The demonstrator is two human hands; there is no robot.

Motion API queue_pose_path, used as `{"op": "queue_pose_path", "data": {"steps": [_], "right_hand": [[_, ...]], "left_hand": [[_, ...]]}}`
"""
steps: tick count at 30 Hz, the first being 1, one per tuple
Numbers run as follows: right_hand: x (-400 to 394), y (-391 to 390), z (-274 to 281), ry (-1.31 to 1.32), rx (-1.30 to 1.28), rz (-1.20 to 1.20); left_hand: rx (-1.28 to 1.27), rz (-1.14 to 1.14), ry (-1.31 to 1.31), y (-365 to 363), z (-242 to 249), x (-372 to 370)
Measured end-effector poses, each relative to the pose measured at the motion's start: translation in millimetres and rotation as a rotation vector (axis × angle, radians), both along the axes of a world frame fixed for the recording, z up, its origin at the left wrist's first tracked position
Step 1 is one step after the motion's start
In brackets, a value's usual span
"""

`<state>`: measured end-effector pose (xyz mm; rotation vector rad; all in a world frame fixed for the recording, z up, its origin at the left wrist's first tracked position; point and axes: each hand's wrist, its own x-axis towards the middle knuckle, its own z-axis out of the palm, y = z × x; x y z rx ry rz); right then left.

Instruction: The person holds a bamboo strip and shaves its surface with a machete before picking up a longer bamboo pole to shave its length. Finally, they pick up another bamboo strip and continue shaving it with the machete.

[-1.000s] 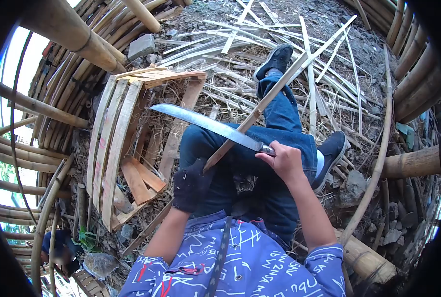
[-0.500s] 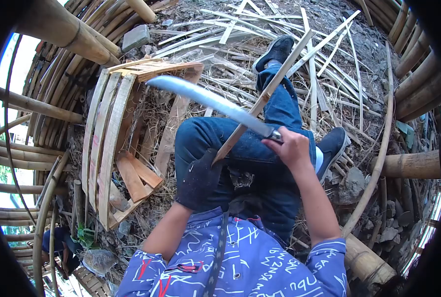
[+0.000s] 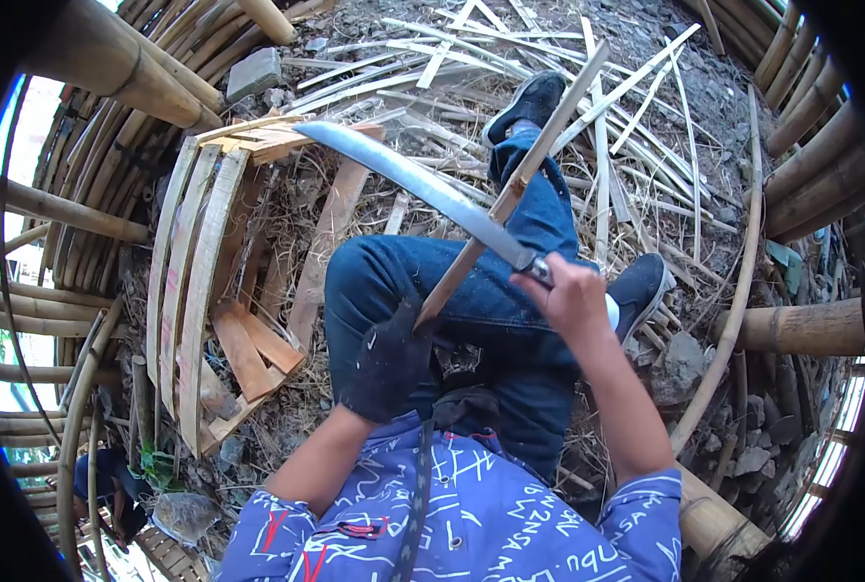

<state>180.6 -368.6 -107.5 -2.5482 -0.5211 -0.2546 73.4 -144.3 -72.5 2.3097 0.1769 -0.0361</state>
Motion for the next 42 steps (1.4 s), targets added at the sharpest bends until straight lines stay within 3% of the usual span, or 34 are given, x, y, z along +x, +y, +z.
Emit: {"op": "queue_pose_path", "data": {"steps": [4, 7, 10, 13, 16, 20, 22, 24, 27, 30, 33, 38, 42], "right_hand": [[-1, -9, 15, -0.067, 0.087, 0.104], [7, -18, 16, 0.005, -0.050, 0.028], [-3, -8, 15, -0.035, -0.029, 0.002], [-7, -18, 22, -0.118, 0.000, 0.133], [7, -32, 10, -0.051, -0.096, -0.014], [-10, -20, 16, -0.009, -0.070, -0.011], [-6, -32, 23, -0.077, -0.034, 0.100], [14, -54, 10, -0.009, -0.128, -0.125], [26, -57, 9, 0.056, 0.000, -0.279], [-7, -41, 14, 0.116, 0.152, -0.169], [-19, -34, 20, 0.029, -0.021, 0.052], [11, -55, 5, 0.099, -0.043, -0.148], [-7, -38, 23, 0.213, 0.211, -0.193]], "left_hand": [[0.028, -0.054, -0.042, -3, 8, -8], [-0.061, -0.084, -0.019, -3, 24, 3], [0.021, -0.068, -0.123, -3, 7, 0], [-0.017, -0.111, -0.070, -6, 13, -9], [0.099, -0.129, -0.033, -6, 26, 0], [0.054, -0.100, -0.097, -6, 5, -6], [0.007, -0.068, -0.057, -10, 9, -13], [-0.001, -0.082, -0.025, -5, 20, -11], [0.017, -0.075, 0.003, -7, 20, -8], [0.041, -0.102, -0.013, -12, 16, -5], [0.027, -0.114, -0.053, -14, 23, -2], [0.035, -0.081, -0.021, -10, 27, -11], [0.081, -0.129, -0.084, -14, 20, -10]]}}
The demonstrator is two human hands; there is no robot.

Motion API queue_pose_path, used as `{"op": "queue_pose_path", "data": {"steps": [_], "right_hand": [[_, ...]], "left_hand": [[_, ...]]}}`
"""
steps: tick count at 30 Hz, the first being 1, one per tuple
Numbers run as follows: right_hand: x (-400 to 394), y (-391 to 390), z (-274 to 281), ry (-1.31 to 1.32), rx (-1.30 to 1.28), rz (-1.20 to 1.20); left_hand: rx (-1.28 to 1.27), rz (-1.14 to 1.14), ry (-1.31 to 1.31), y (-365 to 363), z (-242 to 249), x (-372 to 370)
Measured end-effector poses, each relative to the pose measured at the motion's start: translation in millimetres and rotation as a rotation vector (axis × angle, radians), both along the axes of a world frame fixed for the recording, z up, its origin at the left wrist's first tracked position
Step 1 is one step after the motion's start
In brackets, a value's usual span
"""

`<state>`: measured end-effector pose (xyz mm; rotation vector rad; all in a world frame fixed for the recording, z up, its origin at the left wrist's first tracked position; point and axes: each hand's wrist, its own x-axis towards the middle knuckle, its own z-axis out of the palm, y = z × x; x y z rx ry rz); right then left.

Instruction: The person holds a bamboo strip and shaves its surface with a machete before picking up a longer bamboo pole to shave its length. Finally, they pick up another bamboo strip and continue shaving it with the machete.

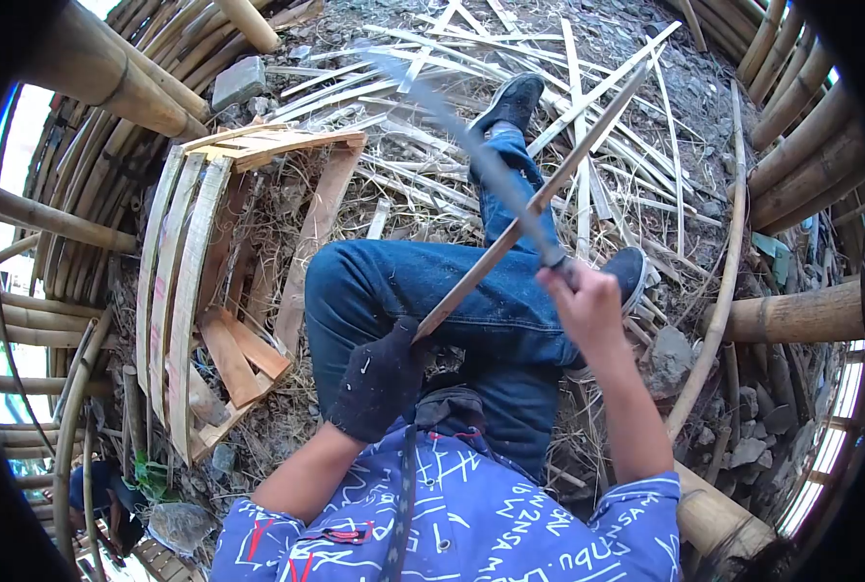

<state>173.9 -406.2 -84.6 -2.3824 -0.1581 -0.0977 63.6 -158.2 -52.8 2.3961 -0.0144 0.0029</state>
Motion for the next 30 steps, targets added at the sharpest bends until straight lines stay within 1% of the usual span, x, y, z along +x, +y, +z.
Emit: {"op": "queue_pose_path", "data": {"steps": [1, 2, 4, 5, 7, 11, 13, 14, 16, 17, 19, 20, 22, 25, 26, 28, 29, 30], "right_hand": [[-11, 6, 5, -0.090, -0.066, 0.107], [-18, 8, 9, -0.176, -0.132, 0.213], [-12, 4, 11, -0.206, -0.135, 0.207], [-6, -1, 7, -0.180, -0.180, 0.169], [2, -9, -3, -0.130, -0.267, 0.121], [-10, -1, -10, -0.071, -0.309, 0.082], [-17, 8, -13, -0.024, -0.283, 0.088], [-19, 12, -16, 0.010, -0.251, 0.088], [-22, 21, -30, 0.038, -0.205, 0.094], [-24, 26, -39, 0.027, -0.182, 0.104], [-26, 37, -44, 0.035, -0.136, 0.119], [-26, 40, -42, 0.037, -0.130, 0.129], [-23, 42, -37, 0.038, -0.122, 0.151], [-10, 32, -35, -0.019, -0.130, 0.173], [-2, 26, -39, -0.030, -0.194, 0.170], [9, 17, -50, -0.058, -0.271, 0.177], [15, 11, -56, -0.059, -0.278, 0.172], [19, 6, -62, -0.046, -0.328, 0.131]], "left_hand": [[-0.008, -0.008, -0.051, -2, -1, 1], [-0.011, -0.016, -0.046, -2, 0, 1], [-0.053, 0.019, -0.013, 1, 6, 5], [-0.052, 0.011, -0.022, 0, 8, 7], [0.031, -0.013, -0.109, -1, 12, 10], [0.016, -0.032, -0.085, 1, 0, 9], [-0.080, 0.086, 0.113, 0, 0, 6], [-0.082, 0.083, 0.117, 2, -4, 4], [-0.012, 0.094, 0.198, 10, -14, 1], [-0.009, 0.099, 0.194, 12, -15, 3], [0.079, 0.053, 0.307, 16, -16, 4], [0.083, 0.064, 0.311, 17, -20, 4], [0.069, 0.006, 0.165, 17, -28, 6], [0.057, 0.036, 0.200, 14, -32, 12], [0.050, 0.025, 0.211, 13, -38, 12], [0.213, -0.170, -0.008, 13, -50, 22], [0.206, -0.175, -0.011, 11, -50, 24], [0.190, -0.109, 0.078, 8, -49, 24]]}}
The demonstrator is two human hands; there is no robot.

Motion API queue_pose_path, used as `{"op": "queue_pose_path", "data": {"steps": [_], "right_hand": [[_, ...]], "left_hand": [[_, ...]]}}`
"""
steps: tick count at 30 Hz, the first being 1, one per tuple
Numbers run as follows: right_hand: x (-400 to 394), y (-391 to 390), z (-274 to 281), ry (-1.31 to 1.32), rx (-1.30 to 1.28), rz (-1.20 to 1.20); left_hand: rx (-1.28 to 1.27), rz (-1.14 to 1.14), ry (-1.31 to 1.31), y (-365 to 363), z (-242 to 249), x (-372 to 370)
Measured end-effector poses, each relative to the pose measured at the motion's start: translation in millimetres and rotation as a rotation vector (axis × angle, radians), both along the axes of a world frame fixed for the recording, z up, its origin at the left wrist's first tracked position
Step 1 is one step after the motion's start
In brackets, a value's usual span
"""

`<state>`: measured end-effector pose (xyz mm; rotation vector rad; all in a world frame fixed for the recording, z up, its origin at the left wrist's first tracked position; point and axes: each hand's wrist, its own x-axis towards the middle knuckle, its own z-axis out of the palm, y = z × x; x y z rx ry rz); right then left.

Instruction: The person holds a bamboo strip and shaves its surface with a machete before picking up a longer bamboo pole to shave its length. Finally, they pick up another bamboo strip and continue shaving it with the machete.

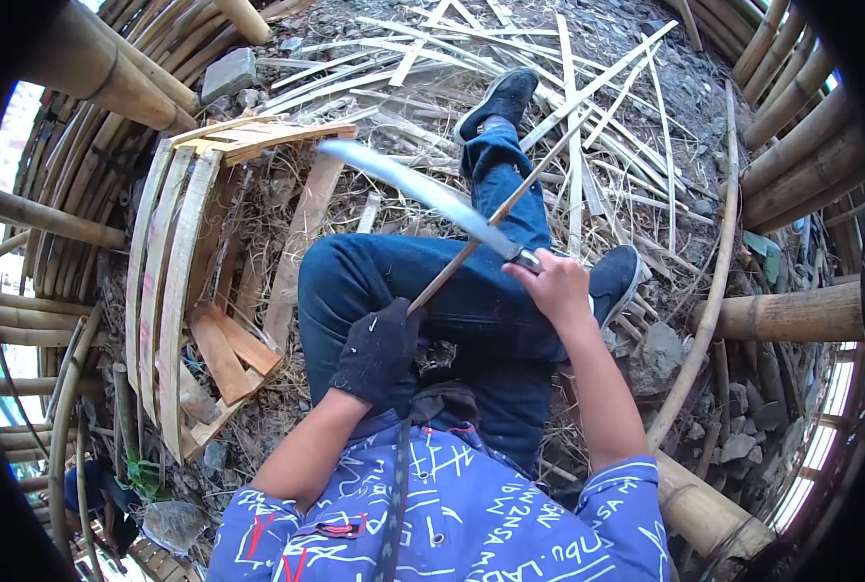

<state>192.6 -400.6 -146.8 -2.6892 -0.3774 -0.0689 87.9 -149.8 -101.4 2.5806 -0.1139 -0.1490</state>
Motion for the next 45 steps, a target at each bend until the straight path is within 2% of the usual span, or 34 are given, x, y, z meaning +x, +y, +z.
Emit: {"op": "queue_pose_path", "data": {"steps": [2, 4, 6, 9, 13, 14, 17, 19, 22, 23, 26, 28, 30, 32, 34, 35, 37, 40, 42, 43, 44, 45], "right_hand": [[7, 2, -1, 0.012, -0.045, -0.033], [8, 7, 2, 0.042, -0.097, -0.050], [5, 11, 4, 0.039, -0.102, -0.044], [-11, 22, 13, 0.032, 0.016, 0.106], [25, 0, 4, 0.069, -0.036, -0.043], [27, -1, 1, 0.008, -0.116, -0.056], [14, 10, 6, 0.029, -0.044, -0.060], [-3, 12, 18, 0.023, -0.008, 0.076], [16, -10, 5, 0.052, -0.089, 0.030], [26, -18, 1, -0.029, -0.124, -0.026], [17, -4, 1, 0.030, -0.044, -0.082], [7, -1, 11, 0.073, 0.001, -0.050], [1, -10, 13, 0.044, -0.067, 0.148], [23, -28, -4, 0.084, -0.097, -0.083], [39, -34, -6, 0.085, -0.093, -0.215], [38, -29, 0, 0.080, -0.087, -0.208], [20, -17, 18, 0.143, 0.106, -0.083], [6, -10, 20, 0.133, -0.135, 0.108], [20, -27, 0, 0.133, 0.006, -0.050], [34, -35, -2, 0.170, -0.062, -0.171], [44, -40, 7, 0.319, 0.098, -0.262], [49, -42, 3, 0.282, 0.074, -0.245]], "left_hand": [[-0.003, 0.084, 0.093, 0, -4, 0], [0.001, 0.017, -0.134, 2, -15, -2], [0.039, 0.020, -0.054, 2, -15, -3], [0.038, 0.073, 0.025, -2, -8, -1], [-0.060, 0.086, 0.032, -5, 5, 0], [-0.061, 0.095, 0.026, -4, 2, 0], [0.027, 0.100, 0.036, -2, -9, 3], [-0.010, 0.106, 0.033, -4, -9, 2], [-0.010, 0.079, 0.062, -3, -3, -1], [-0.016, 0.074, 0.056, -4, -6, 3], [0.067, 0.019, -0.030, -3, -12, 4], [0.023, 0.104, 0.007, -3, -12, 3], [0.020, 0.104, 0.028, -3, -6, 3], [0.001, 0.096, 0.054, -4, -8, 3], [0.024, 0.045, 0.018, 0, -15, 3], [0.030, 0.052, 0.013, -1, -14, 3], [0.010, 0.118, 0.006, -4, -10, 2], [-0.048, 0.113, 0.006, -6, -9, 2], [-0.047, 0.102, 0.037, -4, -8, 2], [-0.038, 0.108, 0.055, -3, -7, 2], [-0.038, 0.125, 0.054, -4, -8, 0], [-0.010, 0.118, 0.047, -3, -9, 0]]}}
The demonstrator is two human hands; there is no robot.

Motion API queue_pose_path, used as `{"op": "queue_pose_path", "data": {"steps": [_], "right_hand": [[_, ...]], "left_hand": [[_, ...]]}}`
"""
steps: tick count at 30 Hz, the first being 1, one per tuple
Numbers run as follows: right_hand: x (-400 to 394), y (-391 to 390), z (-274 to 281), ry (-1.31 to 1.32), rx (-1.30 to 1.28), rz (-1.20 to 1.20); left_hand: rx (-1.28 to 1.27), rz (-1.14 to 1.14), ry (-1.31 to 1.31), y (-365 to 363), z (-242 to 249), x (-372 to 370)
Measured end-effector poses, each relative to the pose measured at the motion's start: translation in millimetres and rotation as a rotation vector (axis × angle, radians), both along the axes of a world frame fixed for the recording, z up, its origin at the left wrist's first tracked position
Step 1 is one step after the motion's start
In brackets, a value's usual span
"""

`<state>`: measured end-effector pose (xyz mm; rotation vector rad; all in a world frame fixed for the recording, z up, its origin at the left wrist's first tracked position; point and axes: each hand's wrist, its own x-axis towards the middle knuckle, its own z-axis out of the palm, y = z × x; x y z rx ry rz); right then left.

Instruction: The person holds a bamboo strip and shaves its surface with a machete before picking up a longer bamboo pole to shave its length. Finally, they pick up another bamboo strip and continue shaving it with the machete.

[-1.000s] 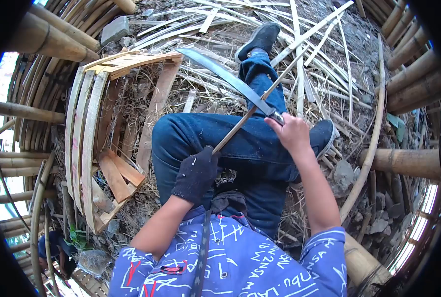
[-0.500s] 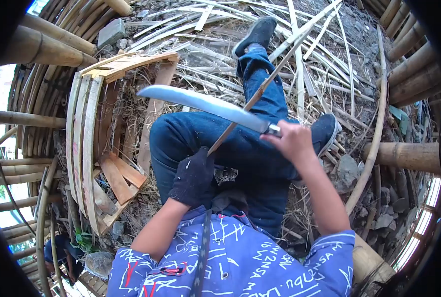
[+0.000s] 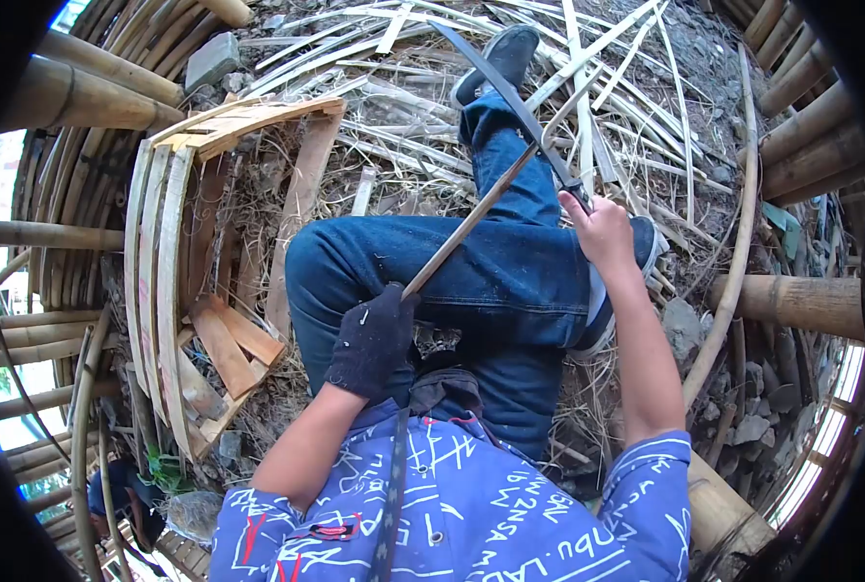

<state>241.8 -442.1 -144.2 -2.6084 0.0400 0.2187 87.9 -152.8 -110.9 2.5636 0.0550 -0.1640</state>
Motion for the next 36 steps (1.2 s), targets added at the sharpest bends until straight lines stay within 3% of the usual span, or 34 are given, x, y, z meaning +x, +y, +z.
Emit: {"op": "queue_pose_path", "data": {"steps": [5, 7, 9, 11, 15, 17, 18, 22, 25, 27, 28, 32, 36], "right_hand": [[-23, 13, 22, -0.100, -0.023, 0.171], [-18, 3, 11, -0.159, -0.273, 0.314], [1, -9, 12, -0.042, -0.209, 0.093], [17, -20, 4, -0.084, -0.138, -0.022], [-12, -4, 19, -0.083, -0.042, 0.010], [-22, -2, 25, -0.202, -0.170, 0.272], [-17, -11, 15, -0.215, -0.246, 0.290], [19, -49, 7, -0.039, -0.160, -0.028], [17, -60, 0, -0.210, -0.244, -0.023], [4, -47, 24, -0.088, -0.150, -0.014], [-4, -45, 14, -0.193, -0.062, 0.021], [-8, -46, 5, -0.244, -0.103, 0.143], [15, -56, -10, -0.178, -0.226, 0.050]], "left_hand": [[-0.059, -0.016, -0.021, 2, -4, 2], [-0.030, -0.033, 0.012, 3, 1, 0], [-0.012, -0.072, 0.016, 8, -1, -2], [0.017, -0.097, 0.006, 8, 0, -3], [-0.050, -0.015, -0.025, 3, 7, -1], [-0.074, -0.024, -0.053, 4, 7, 0], [-0.041, -0.023, -0.015, 5, 6, -4], [0.028, -0.044, 0.072, 11, 9, -15], [-0.003, -0.064, 0.034, 13, 12, -19], [-0.008, -0.045, 0.059, 13, 13, -19], [-0.016, -0.010, 0.093, 13, 13, -21], [-0.018, -0.020, 0.041, 19, 19, -29], [0.082, 0.002, 0.103, 34, 26, -45]]}}
